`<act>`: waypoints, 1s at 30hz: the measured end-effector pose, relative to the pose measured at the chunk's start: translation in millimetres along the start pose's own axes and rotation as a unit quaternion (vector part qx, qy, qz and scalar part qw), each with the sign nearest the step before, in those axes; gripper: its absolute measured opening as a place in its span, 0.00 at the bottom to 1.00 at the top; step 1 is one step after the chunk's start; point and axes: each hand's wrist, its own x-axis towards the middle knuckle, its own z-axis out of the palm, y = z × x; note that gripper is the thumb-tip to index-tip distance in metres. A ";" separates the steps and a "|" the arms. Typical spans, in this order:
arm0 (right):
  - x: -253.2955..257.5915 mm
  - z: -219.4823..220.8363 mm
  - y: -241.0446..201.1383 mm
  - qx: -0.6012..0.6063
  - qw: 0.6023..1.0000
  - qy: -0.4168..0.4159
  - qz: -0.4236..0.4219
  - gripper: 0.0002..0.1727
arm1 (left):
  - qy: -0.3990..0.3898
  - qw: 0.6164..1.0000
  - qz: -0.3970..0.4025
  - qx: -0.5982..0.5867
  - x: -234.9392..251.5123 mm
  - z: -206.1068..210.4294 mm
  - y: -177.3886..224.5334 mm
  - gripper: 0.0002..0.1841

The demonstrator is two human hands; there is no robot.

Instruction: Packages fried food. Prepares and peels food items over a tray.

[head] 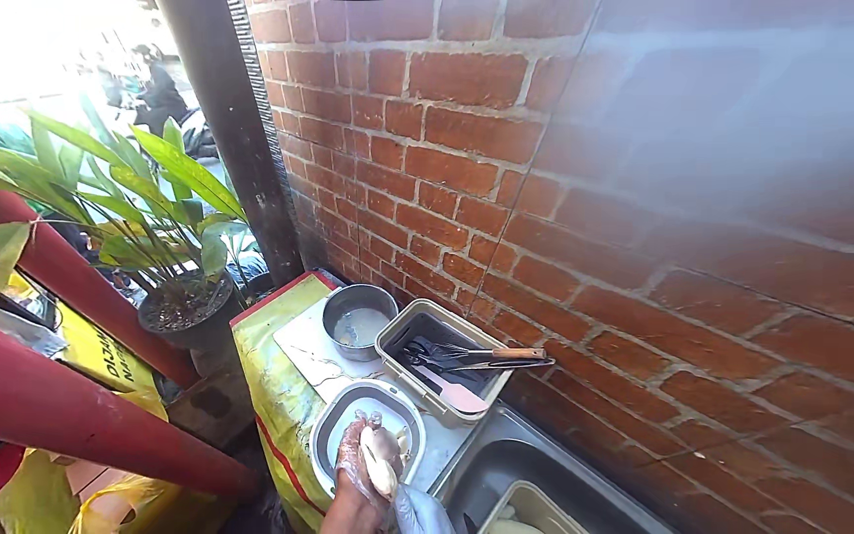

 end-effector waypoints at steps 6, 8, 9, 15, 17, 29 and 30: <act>11.4 0.6 6.3 -0.032 0.998 -0.040 0.039 0.34 | 0.013 1.000 0.019 0.013 -0.9 -4.5 -5.8 0.25; 15.3 0.2 4.2 -0.044 0.996 -0.053 0.055 0.33 | 0.025 0.999 0.030 0.022 1.1 -6.1 -7.2 0.24; 17.9 2.8 6.7 -0.049 0.996 -0.051 0.062 0.31 | 0.035 0.998 0.037 0.029 2.2 -7.1 -7.9 0.24; 21.7 12.9 10.5 -0.039 0.993 -0.019 0.113 0.22 | 0.126 0.984 0.102 0.076 5.4 -6.6 -12.4 0.23; 22.6 6.2 3.2 -0.030 0.987 -0.032 0.155 0.26 | 0.139 0.979 0.103 0.103 6.5 -12.1 -11.3 0.29; 79.8 -10.4 12.9 -0.306 0.937 -0.050 0.163 0.24 | 0.179 0.963 0.092 0.181 25.1 -84.6 -12.5 0.22; 82.9 -12.2 16.1 -0.316 0.931 -0.057 0.174 0.26 | 0.191 0.947 0.113 0.231 28.2 -86.7 -10.3 0.24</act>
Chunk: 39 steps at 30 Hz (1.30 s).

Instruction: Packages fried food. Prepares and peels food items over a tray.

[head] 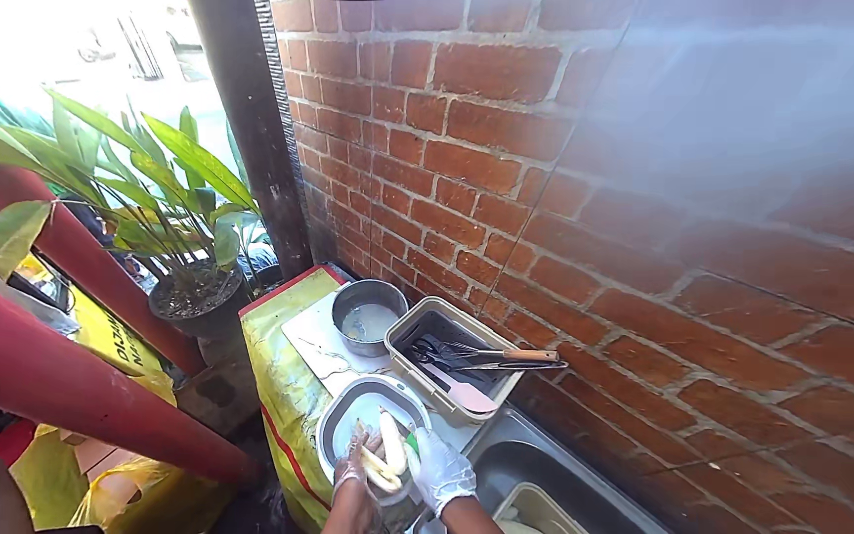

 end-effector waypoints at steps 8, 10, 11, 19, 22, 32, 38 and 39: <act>-3.9 3.1 28.9 0.101 0.995 0.012 0.017 0.29 | 0.052 0.990 0.111 0.063 -0.5 4.5 29.1 0.33; -27.4 11.9 28.4 0.236 0.970 0.024 -0.062 0.28 | 0.051 0.991 0.119 0.032 -8.0 14.9 36.9 0.26; -40.4 21.2 25.3 0.292 0.950 0.037 -0.105 0.28 | 0.049 0.992 0.114 0.004 -10.7 21.1 40.4 0.24; -135.3 -18.6 -12.0 0.390 0.899 0.026 -0.197 0.26 | -0.056 0.973 -0.008 -0.225 -47.0 73.8 61.6 0.23; -153.8 -44.6 -13.0 0.368 0.900 0.065 -0.225 0.24 | -0.065 0.967 -0.026 -0.245 -58.1 82.1 62.3 0.23; -168.9 -51.1 -8.0 0.364 0.901 0.095 -0.216 0.25 | -0.074 0.961 -0.054 -0.261 -73.9 79.1 57.0 0.24; -170.4 -54.2 -7.4 0.356 0.912 0.057 -0.195 0.25 | -0.074 0.967 -0.059 -0.237 -79.2 76.5 57.7 0.23; -168.2 -52.8 -6.7 0.355 0.914 0.042 -0.192 0.26 | -0.073 0.969 -0.058 -0.228 -80.6 76.0 57.6 0.22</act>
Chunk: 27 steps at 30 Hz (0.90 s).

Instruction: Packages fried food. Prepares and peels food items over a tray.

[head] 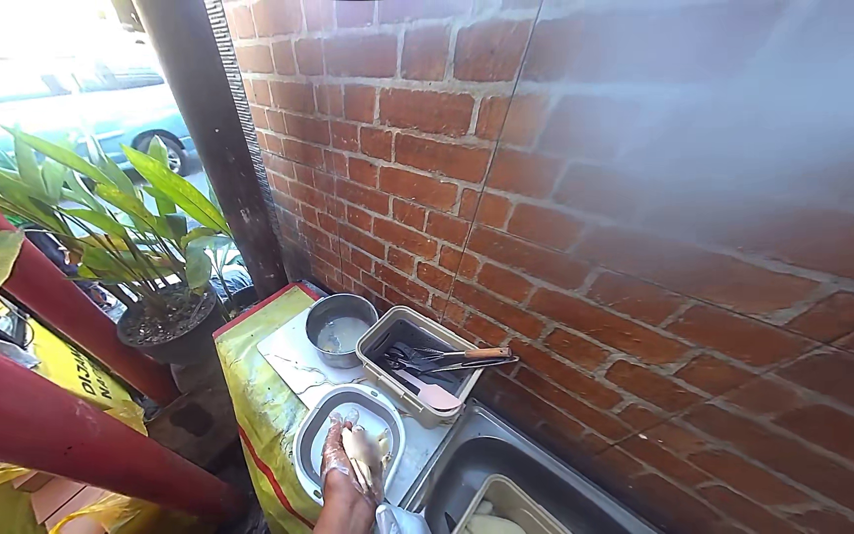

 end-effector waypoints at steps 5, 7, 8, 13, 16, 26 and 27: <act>18.0 42.3 57.4 0.010 0.993 0.078 -0.092 0.29 | -0.026 1.000 -0.007 0.006 -2.9 -6.9 1.7 0.24; 19.6 41.5 60.2 -0.012 0.995 0.064 -0.078 0.30 | -0.035 0.999 -0.011 0.011 -4.6 -9.3 2.1 0.24; 20.7 41.6 62.3 -0.016 0.995 0.059 -0.073 0.30 | -0.037 0.999 -0.012 0.011 -5.3 -10.1 2.2 0.25; 28.8 45.2 76.5 -0.020 0.997 0.045 -0.063 0.30 | -0.024 1.000 -0.007 0.017 -8.7 -10.4 3.1 0.24; 33.0 45.8 78.3 -0.033 0.997 0.042 -0.054 0.32 | -0.023 0.999 0.016 0.039 -12.0 -9.8 1.7 0.25; 37.9 7.8 12.5 -0.105 0.983 -0.107 0.106 0.27 | 0.017 0.997 0.066 0.046 -2.8 -16.4 -6.1 0.22; 39.3 10.3 15.0 -0.108 0.984 -0.101 0.103 0.25 | 0.018 0.996 0.071 0.050 -1.1 -18.4 -6.9 0.22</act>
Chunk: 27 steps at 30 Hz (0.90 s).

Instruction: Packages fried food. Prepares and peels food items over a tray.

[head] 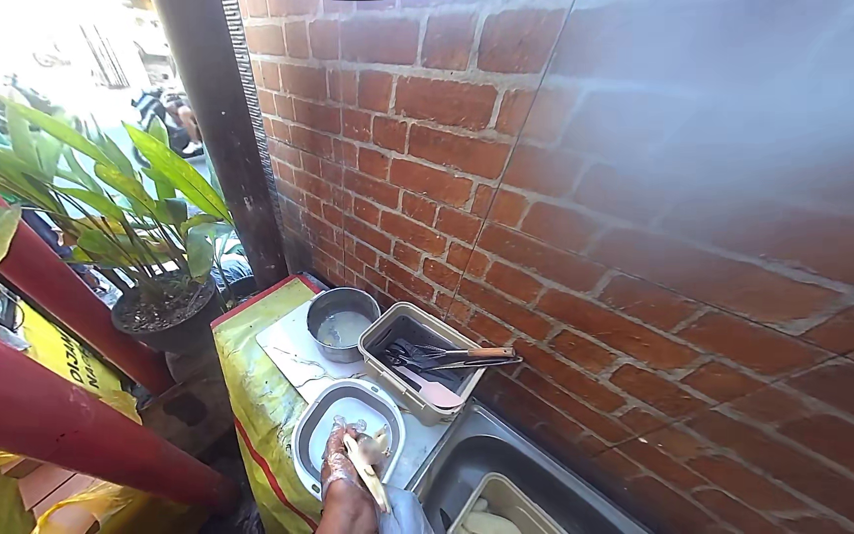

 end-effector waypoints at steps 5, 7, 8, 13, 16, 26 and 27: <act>50.8 45.0 57.9 -0.013 0.998 0.050 -0.042 0.19 | 0.000 0.999 0.013 0.040 11.5 -8.1 -4.3 0.26; 63.8 45.4 62.4 -0.025 0.999 0.019 0.015 0.19 | -0.001 0.996 0.012 0.085 26.5 -17.1 -5.9 0.29; 71.5 46.9 66.0 -0.034 0.998 0.023 0.041 0.21 | -0.006 0.994 0.003 0.107 37.3 -25.6 -6.2 0.32; 89.7 32.4 67.8 -0.128 0.981 0.053 0.136 0.29 | -0.023 0.973 -0.134 0.187 94.1 -75.6 -7.3 0.34; 88.7 23.3 85.7 -0.112 0.978 0.084 0.154 0.30 | -0.021 0.933 -0.055 0.355 110.8 -92.2 -16.8 0.29; -105.4 10.9 268.2 0.099 0.922 0.281 0.249 0.31 | -0.280 0.557 0.220 0.750 -5.8 -33.6 -110.9 0.20; -128.9 14.5 286.3 0.106 0.909 0.297 0.272 0.32 | -0.337 0.525 0.166 0.764 -11.8 -41.9 -136.7 0.21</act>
